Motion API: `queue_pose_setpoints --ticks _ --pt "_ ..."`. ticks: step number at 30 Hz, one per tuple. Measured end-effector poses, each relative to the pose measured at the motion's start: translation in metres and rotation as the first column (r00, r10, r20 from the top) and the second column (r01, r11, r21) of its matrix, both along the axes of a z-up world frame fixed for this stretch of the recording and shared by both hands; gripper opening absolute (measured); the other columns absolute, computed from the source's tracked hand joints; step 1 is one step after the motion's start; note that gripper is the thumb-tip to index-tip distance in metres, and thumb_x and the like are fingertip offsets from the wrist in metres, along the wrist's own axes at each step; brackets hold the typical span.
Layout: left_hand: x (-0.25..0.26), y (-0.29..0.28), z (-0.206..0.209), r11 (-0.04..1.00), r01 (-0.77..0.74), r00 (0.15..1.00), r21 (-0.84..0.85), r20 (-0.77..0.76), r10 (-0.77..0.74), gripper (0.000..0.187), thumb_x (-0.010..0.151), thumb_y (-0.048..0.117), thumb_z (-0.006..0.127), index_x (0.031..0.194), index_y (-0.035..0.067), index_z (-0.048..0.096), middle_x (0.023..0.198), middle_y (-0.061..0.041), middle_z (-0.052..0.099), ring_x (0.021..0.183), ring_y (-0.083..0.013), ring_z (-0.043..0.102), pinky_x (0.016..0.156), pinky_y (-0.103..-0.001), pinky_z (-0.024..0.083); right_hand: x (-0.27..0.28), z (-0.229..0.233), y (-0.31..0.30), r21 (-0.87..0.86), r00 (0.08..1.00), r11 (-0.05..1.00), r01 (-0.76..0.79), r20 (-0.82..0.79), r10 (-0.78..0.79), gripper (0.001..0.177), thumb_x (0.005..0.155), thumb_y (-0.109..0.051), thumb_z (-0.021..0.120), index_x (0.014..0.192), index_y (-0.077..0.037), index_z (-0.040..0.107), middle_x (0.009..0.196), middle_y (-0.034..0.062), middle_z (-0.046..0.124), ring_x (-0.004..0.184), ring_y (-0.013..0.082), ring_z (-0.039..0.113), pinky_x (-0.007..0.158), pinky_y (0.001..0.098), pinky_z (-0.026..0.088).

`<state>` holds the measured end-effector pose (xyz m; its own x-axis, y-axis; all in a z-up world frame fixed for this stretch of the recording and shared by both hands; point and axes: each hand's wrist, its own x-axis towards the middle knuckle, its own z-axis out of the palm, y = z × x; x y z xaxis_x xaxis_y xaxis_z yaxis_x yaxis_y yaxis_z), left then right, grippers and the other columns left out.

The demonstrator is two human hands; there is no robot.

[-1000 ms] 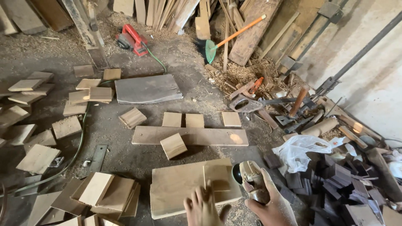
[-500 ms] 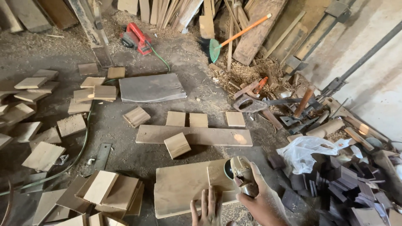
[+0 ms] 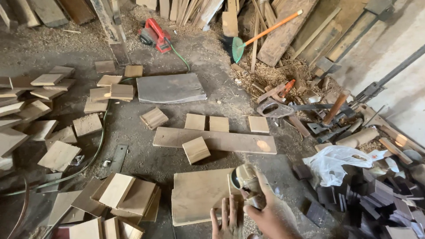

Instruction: Sanding a wooden board using a handheld power sander

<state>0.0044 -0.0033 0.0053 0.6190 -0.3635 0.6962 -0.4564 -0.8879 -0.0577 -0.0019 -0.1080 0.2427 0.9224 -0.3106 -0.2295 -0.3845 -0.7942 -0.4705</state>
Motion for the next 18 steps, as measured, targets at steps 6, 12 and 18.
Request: queue_pose_setpoints --ticks 6,12,18 --pt "-0.004 0.001 -0.003 0.999 0.029 0.996 0.042 -0.085 -0.026 0.096 0.081 0.080 0.053 0.150 0.013 0.049 0.161 -0.023 0.036 0.145 -0.0383 0.038 0.109 -0.073 0.029 0.004 0.013 0.021 0.052 0.997 0.997 0.062 -0.041 -0.060 0.103 0.073 -0.029 0.069 0.163 -0.041 0.022 0.113 0.0050 0.081 0.089 0.0274 0.082 0.075 0.0354 0.063" --pt "0.000 0.001 -0.025 0.996 0.069 0.993 0.056 -0.095 -0.064 0.089 0.095 0.083 0.023 0.153 0.017 0.043 0.166 -0.028 0.024 0.150 -0.0466 0.025 0.112 -0.080 0.018 0.007 0.014 0.004 0.075 0.996 0.994 0.074 -0.059 -0.070 0.106 0.077 -0.021 0.073 0.165 -0.038 0.015 0.134 0.0091 0.070 0.106 0.0225 0.082 0.086 0.0317 0.069" --pt "0.004 -0.004 -0.016 0.999 0.012 0.999 0.036 -0.033 -0.011 0.049 0.089 0.023 0.063 0.138 0.020 0.061 0.153 -0.021 0.047 0.133 -0.0387 0.051 0.096 -0.072 0.046 0.003 0.035 0.004 0.141 0.974 0.964 0.224 -0.054 -0.219 0.101 0.074 -0.017 0.074 0.163 -0.035 0.028 0.122 0.0044 0.080 0.103 0.0190 0.083 0.087 0.0301 0.064"
